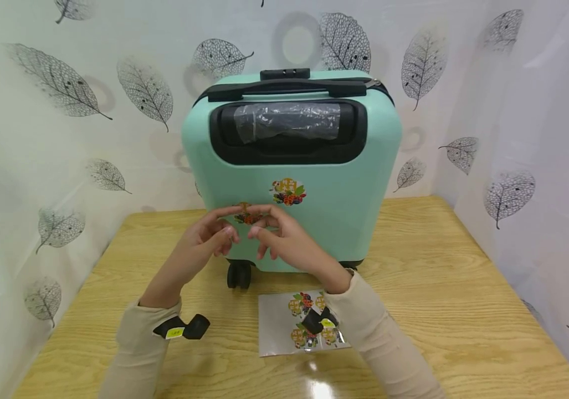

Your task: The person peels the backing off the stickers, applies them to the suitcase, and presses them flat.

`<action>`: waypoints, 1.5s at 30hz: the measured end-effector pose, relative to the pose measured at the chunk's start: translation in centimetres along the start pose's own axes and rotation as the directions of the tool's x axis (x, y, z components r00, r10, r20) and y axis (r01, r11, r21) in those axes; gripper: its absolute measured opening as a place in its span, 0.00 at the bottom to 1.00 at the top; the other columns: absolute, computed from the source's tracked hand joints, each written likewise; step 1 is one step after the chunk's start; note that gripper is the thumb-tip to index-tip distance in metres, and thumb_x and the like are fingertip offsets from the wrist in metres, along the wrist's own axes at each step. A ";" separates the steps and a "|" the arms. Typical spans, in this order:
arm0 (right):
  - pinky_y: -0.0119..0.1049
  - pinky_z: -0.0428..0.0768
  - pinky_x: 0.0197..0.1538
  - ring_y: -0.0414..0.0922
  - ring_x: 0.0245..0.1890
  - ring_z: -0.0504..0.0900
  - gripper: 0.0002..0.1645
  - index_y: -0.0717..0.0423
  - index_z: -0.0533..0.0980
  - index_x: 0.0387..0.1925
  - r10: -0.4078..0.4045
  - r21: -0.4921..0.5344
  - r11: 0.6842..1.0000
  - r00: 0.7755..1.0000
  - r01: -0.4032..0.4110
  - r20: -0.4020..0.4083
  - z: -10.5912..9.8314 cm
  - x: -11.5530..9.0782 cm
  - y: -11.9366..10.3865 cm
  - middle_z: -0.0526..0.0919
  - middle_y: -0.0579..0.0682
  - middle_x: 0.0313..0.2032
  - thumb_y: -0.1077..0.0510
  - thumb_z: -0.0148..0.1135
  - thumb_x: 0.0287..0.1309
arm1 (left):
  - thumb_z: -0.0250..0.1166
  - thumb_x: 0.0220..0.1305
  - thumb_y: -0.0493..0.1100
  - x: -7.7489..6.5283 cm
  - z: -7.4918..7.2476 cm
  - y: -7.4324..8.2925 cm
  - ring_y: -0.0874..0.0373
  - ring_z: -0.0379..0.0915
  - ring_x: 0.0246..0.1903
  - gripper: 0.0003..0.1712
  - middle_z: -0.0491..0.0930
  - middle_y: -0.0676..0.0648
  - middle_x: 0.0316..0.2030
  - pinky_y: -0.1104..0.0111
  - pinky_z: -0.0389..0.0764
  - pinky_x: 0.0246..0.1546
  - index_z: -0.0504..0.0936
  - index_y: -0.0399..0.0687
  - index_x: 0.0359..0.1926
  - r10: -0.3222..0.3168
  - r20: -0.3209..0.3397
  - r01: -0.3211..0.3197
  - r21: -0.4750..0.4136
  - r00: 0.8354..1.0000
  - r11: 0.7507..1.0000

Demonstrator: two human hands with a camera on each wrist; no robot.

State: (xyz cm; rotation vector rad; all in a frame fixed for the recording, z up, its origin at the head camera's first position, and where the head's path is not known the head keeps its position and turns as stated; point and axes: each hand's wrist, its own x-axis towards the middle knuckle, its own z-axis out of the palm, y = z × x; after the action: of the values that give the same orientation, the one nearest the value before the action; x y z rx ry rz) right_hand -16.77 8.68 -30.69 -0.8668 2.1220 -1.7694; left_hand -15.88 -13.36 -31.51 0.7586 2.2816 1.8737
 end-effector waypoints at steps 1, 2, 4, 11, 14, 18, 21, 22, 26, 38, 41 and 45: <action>0.36 0.76 0.27 0.45 0.27 0.82 0.26 0.56 0.60 0.68 0.003 0.001 1.000 1.000 -0.003 -0.003 0.0 0.1 0.0 0.77 0.66 0.49 0.55 0.48 0.72 | 0.50 0.74 0.39 0.1 0.0 0.0 0.62 0.68 0.26 0.23 0.76 0.49 0.35 0.71 0.72 0.30 0.66 0.41 0.67 -0.002 0.000 0.002 -0.001 1.000 1.000; 0.35 0.76 0.27 0.45 0.26 0.82 0.26 0.55 0.60 0.68 0.006 0.005 1.000 1.000 -0.006 -0.005 0.0 0.2 -0.1 0.77 0.67 0.50 0.55 0.48 0.72 | 0.50 0.74 0.38 0.2 0.0 0.1 0.62 0.67 0.25 0.22 0.75 0.49 0.34 0.71 0.72 0.30 0.66 0.40 0.66 -0.002 -0.001 0.002 0.001 1.000 1.000; 0.35 0.75 0.27 0.45 0.25 0.81 0.27 0.56 0.60 0.68 0.006 0.013 1.000 1.000 -0.006 -0.004 0.1 0.5 0.0 0.77 0.67 0.49 0.55 0.49 0.72 | 0.50 0.74 0.38 0.4 -0.1 0.0 0.62 0.65 0.25 0.21 0.74 0.50 0.33 0.71 0.71 0.29 0.68 0.39 0.64 -0.009 -0.007 0.009 0.015 1.000 1.000; 0.37 0.75 0.27 0.45 0.24 0.82 0.27 0.53 0.59 0.69 0.015 0.002 1.000 1.000 -0.015 -0.002 0.5 0.6 1.0 0.78 0.63 0.47 0.55 0.46 0.73 | 0.50 0.73 0.37 0.5 -0.5 -0.4 0.63 0.64 0.23 0.21 0.73 0.50 0.31 0.72 0.69 0.27 0.67 0.39 0.64 -0.041 -0.013 0.040 -0.008 0.999 0.999; 0.39 0.75 0.27 0.46 0.24 0.82 0.26 0.52 0.60 0.69 0.033 -0.004 0.999 0.999 -0.033 -0.009 0.5 0.3 1.4 0.79 0.62 0.47 0.55 0.46 0.73 | 0.50 0.73 0.37 0.3 -0.6 -0.8 0.63 0.63 0.22 0.21 0.73 0.50 0.30 0.73 0.69 0.26 0.67 0.39 0.64 -0.037 0.002 0.037 -0.028 0.999 0.999; 0.39 0.75 0.27 0.45 0.25 0.81 0.25 0.52 0.61 0.68 0.060 -0.013 0.998 0.998 -0.060 -0.012 0.5 0.0 2.1 0.79 0.63 0.48 0.55 0.47 0.72 | 0.50 0.73 0.38 -0.1 -0.5 -1.6 0.62 0.64 0.22 0.21 0.74 0.51 0.30 0.73 0.69 0.25 0.67 0.38 0.64 -0.042 0.011 0.043 -0.048 0.999 0.998; 0.39 0.76 0.28 0.45 0.26 0.81 0.26 0.51 0.61 0.68 0.087 -0.024 0.996 0.996 -0.087 -0.011 0.5 -0.2 2.6 0.79 0.64 0.48 0.54 0.48 0.72 | 0.50 0.73 0.39 -0.2 -0.5 -2.5 0.62 0.64 0.22 0.21 0.74 0.50 0.30 0.73 0.69 0.25 0.67 0.40 0.64 -0.068 0.018 0.069 -0.063 0.998 0.996; 0.39 0.76 0.28 0.45 0.26 0.81 0.26 0.51 0.61 0.68 0.094 -0.027 0.995 0.996 -0.094 -0.011 0.5 -0.3 2.8 0.80 0.64 0.47 0.53 0.49 0.72 | 0.51 0.73 0.39 -0.2 -0.5 -2.7 0.62 0.65 0.22 0.21 0.74 0.50 0.30 0.73 0.70 0.25 0.67 0.41 0.64 -0.079 0.021 0.080 -0.065 0.997 0.995; 0.37 0.76 0.27 0.47 0.27 0.81 0.27 0.51 0.60 0.69 0.106 -0.016 0.994 0.994 -0.106 0.001 0.7 -0.4 3.5 0.80 0.66 0.46 0.53 0.50 0.71 | 0.50 0.74 0.39 -0.2 -0.2 -3.5 0.63 0.66 0.22 0.21 0.75 0.50 0.31 0.73 0.71 0.26 0.67 0.41 0.64 -0.104 0.037 0.106 -0.054 0.994 0.993; 0.34 0.75 0.26 0.44 0.27 0.80 0.28 0.52 0.58 0.70 0.118 -0.018 0.993 0.993 -0.117 0.025 0.7 -0.5 3.6 0.80 0.63 0.46 0.60 0.45 0.70 | 0.49 0.73 0.38 -0.1 0.1 -3.5 0.63 0.67 0.23 0.21 0.75 0.48 0.32 0.72 0.72 0.27 0.68 0.40 0.65 -0.117 0.054 0.118 -0.016 0.992 0.993; 0.34 0.74 0.25 0.45 0.26 0.81 0.28 0.53 0.58 0.69 0.106 -0.018 0.994 0.994 -0.105 0.022 0.4 -0.4 3.2 0.80 0.63 0.46 0.60 0.45 0.70 | 0.48 0.74 0.38 0.0 -0.3 -3.1 0.63 0.66 0.23 0.21 0.75 0.50 0.32 0.72 0.72 0.27 0.68 0.39 0.64 -0.117 0.047 0.118 -0.012 0.992 0.993; 0.35 0.74 0.25 0.44 0.25 0.81 0.28 0.56 0.57 0.69 0.089 -0.024 0.996 0.995 -0.088 0.035 0.1 -0.4 2.7 0.80 0.63 0.46 0.61 0.45 0.70 | 0.48 0.73 0.38 0.0 -1.0 -2.4 0.63 0.66 0.23 0.21 0.75 0.51 0.32 0.72 0.73 0.27 0.67 0.38 0.64 -0.115 0.048 0.115 -0.001 0.992 0.993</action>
State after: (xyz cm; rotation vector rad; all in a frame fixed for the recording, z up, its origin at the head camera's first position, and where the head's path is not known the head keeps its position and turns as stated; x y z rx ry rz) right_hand -17.13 9.09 -33.41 -0.7919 2.1270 -1.6767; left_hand -17.04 -14.53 -33.52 0.6492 2.2408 1.7905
